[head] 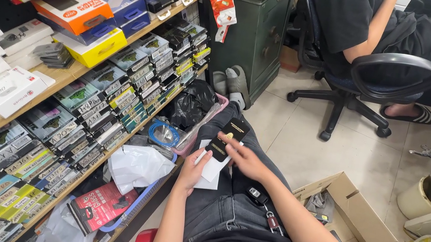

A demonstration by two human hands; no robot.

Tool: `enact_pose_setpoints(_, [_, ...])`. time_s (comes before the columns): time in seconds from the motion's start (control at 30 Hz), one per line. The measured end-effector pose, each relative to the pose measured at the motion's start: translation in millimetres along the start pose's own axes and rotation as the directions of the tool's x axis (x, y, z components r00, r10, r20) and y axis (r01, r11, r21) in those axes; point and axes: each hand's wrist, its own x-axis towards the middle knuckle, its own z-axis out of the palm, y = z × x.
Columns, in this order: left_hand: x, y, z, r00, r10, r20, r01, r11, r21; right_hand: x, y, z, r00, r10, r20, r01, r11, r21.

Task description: The person takes several packages of screen protectors out of a cardboard box and sorts through them one by one while seated.

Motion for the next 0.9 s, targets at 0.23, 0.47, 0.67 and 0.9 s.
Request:
enact_pose_setpoints(0.23, [16, -19, -6, 1.0, -0.001, 0.011, 0.001, 1.0, -0.028, -5, -8, 0, 0.946, 0.119, 0.3, -0.138, 0.989, 0.044])
enact_pose_setpoints(0.47, [2, -4, -2, 0.999, 0.015, 0.042, -0.018, 0.997, 0.071, 2, -3, -7, 0.975, 0.204, -0.093, -0.156, 0.916, 0.37])
enact_pose_setpoints(0.67, [2, -3, -2, 0.999, 0.027, 0.043, -0.03, 0.997, 0.07, 2, -6, -6, 0.973, 0.208, -0.104, -0.178, 0.953, 0.246])
enact_pose_setpoints(0.9, [2, -7, -5, 0.997, 0.056, 0.046, -0.058, 0.997, 0.04, -12, -20, -2, 0.924, 0.217, 0.315, -0.263, 0.958, 0.111])
